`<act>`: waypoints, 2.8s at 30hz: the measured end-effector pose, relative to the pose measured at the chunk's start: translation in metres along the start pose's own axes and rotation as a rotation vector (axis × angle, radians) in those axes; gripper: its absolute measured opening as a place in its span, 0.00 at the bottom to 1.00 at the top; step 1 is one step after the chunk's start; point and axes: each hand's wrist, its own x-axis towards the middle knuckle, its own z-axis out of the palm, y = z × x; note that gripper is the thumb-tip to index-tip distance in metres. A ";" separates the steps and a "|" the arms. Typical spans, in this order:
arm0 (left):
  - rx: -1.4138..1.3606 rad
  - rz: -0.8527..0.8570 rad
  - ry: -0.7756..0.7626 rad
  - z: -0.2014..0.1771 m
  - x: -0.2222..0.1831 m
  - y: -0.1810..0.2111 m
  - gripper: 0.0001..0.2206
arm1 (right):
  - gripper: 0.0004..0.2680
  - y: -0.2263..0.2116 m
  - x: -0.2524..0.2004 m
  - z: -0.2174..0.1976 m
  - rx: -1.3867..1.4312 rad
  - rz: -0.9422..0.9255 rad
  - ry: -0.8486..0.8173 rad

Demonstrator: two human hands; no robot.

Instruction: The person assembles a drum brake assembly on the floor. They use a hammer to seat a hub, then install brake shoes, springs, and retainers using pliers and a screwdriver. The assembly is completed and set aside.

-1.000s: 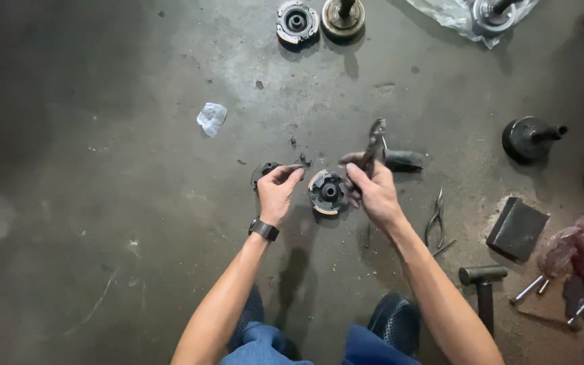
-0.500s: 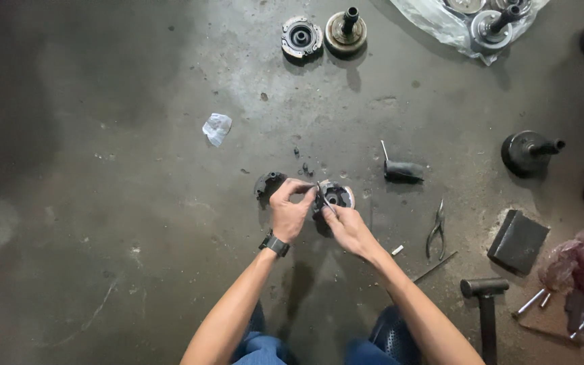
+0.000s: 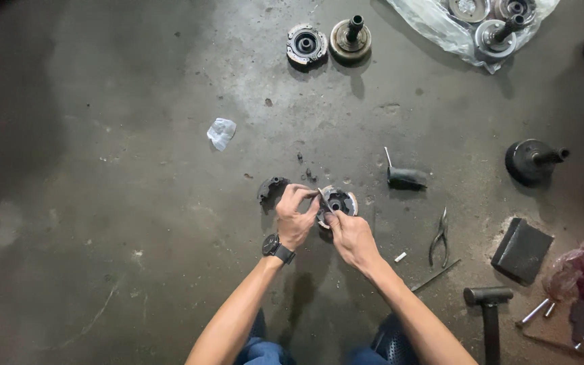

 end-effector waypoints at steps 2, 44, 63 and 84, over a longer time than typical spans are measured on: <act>0.011 0.008 0.000 0.000 0.000 0.000 0.06 | 0.14 0.000 0.001 0.001 -0.015 0.031 0.003; -0.655 -0.842 -0.192 0.023 -0.036 -0.059 0.09 | 0.11 0.057 0.014 0.014 0.805 0.344 -0.032; 0.029 -0.034 -0.035 0.014 -0.022 -0.033 0.06 | 0.16 0.027 -0.003 0.021 -0.003 0.045 -0.016; -0.043 -0.127 -0.019 0.025 -0.034 -0.023 0.04 | 0.14 0.038 -0.016 0.037 0.213 0.228 0.071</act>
